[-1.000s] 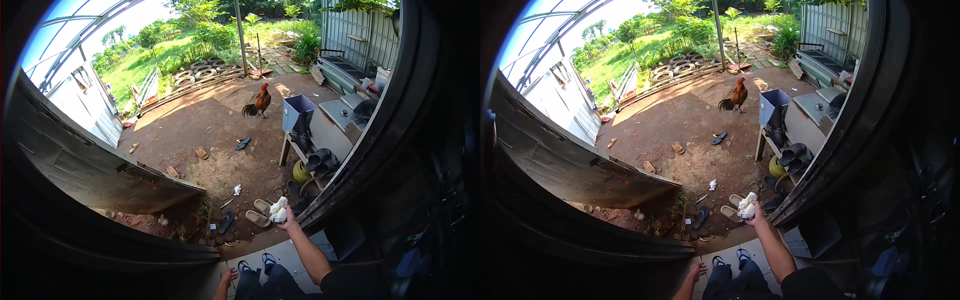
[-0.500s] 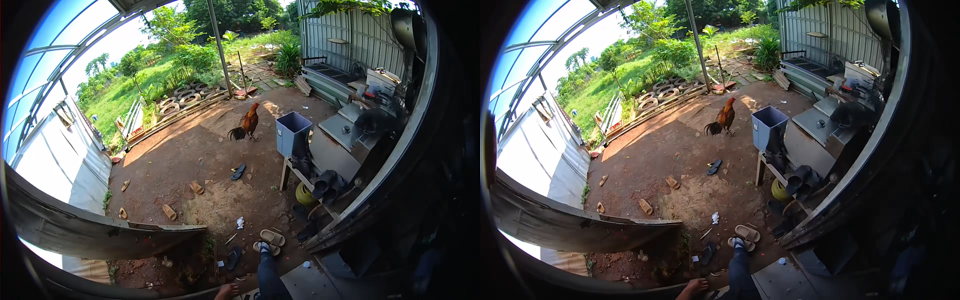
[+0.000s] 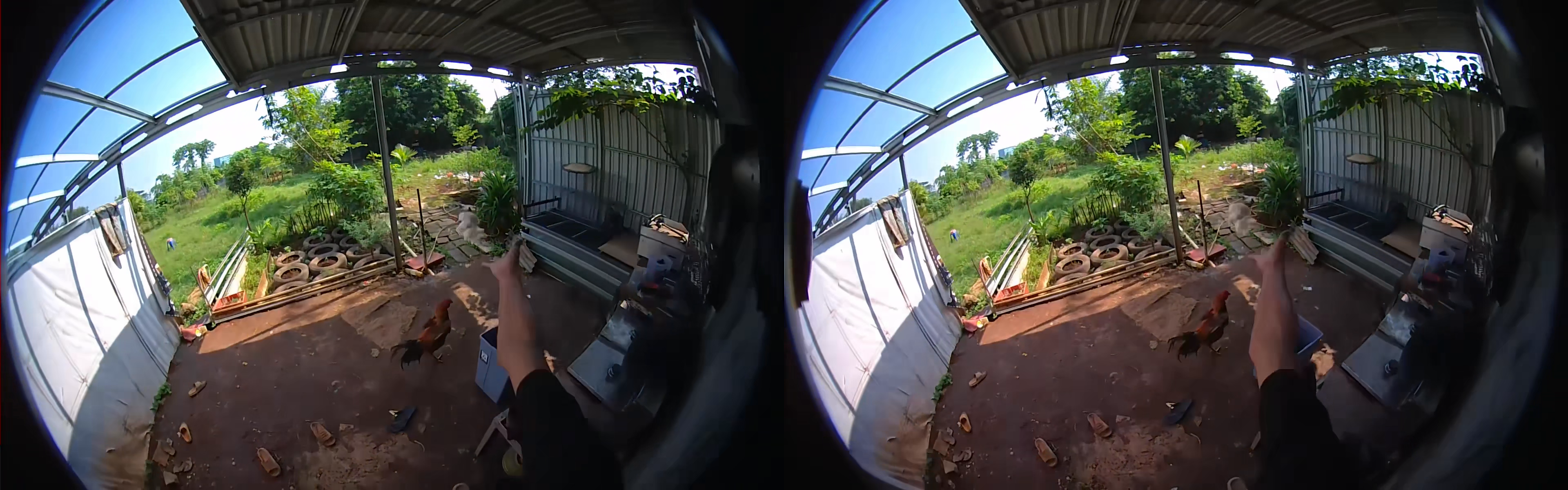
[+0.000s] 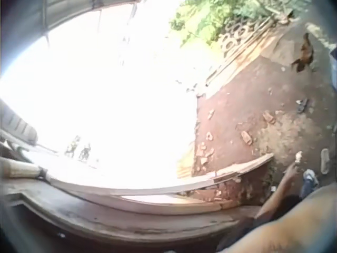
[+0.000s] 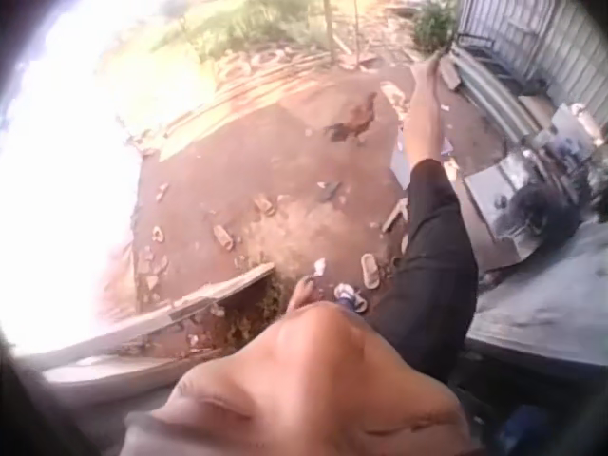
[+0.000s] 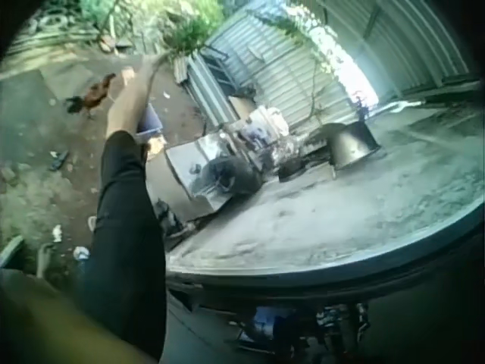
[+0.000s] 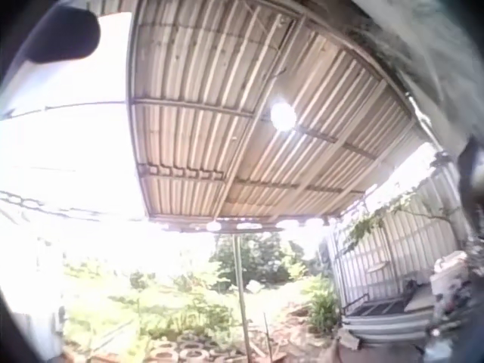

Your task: The recorder wipes a kitchen counter and then washes a rice cooker pot in a sink.

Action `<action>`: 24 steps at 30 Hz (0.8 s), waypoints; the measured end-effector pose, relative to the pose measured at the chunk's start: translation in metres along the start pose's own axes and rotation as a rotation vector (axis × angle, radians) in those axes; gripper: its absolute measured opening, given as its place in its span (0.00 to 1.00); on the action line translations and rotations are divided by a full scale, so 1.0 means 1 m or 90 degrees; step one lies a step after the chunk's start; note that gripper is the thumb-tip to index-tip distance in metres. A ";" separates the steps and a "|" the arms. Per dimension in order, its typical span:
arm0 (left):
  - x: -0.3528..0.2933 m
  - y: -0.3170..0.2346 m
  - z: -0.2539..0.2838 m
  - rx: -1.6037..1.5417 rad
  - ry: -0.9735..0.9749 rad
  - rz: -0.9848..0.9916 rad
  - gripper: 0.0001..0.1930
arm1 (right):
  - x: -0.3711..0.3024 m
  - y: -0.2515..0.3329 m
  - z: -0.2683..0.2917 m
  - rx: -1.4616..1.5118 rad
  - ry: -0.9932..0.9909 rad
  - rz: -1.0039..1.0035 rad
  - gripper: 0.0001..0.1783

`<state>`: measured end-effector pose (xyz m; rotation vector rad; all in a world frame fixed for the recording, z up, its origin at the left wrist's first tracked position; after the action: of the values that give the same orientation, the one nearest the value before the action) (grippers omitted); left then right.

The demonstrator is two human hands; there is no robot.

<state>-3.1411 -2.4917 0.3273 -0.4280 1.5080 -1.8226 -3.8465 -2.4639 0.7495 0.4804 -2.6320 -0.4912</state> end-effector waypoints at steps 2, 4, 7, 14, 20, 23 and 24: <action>0.014 -0.009 0.012 0.064 -0.098 -0.092 0.11 | 0.110 0.041 -0.235 -0.217 0.047 0.229 0.45; 0.017 -0.030 0.021 -0.205 -0.152 0.156 0.11 | 0.125 0.056 -0.370 -0.392 0.009 0.436 0.44; 0.014 -0.059 0.016 -0.289 -0.087 0.308 0.09 | 0.129 0.046 -0.400 -0.366 0.096 0.391 0.41; -0.028 0.023 0.017 -0.266 0.027 0.382 0.07 | 0.040 -0.068 -0.115 -0.663 0.052 -0.062 0.35; -0.099 0.091 0.047 -0.294 0.121 0.486 0.08 | -0.329 -0.112 0.252 -0.587 -0.369 -0.444 0.29; -0.140 0.107 0.058 -0.233 0.081 0.512 0.11 | -0.608 -0.104 0.309 -0.738 -0.497 -0.669 0.25; -0.154 0.112 0.060 -0.210 0.074 0.519 0.13 | -0.690 -0.088 0.316 -0.729 -0.480 -0.765 0.21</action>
<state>-2.9608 -2.4321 0.2652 0.1500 1.7245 -0.9786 -3.3807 -2.1817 0.2141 1.5660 -1.6832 -2.6633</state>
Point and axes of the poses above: each hand's wrist, its own x-axis towards the middle knuckle, its own z-axis out of the back of the hand, y = z × x, the point moved 5 cm from there along x, towards the middle knuckle, and after that the axes turned 12 degrees about x, right-handed, at the moved point
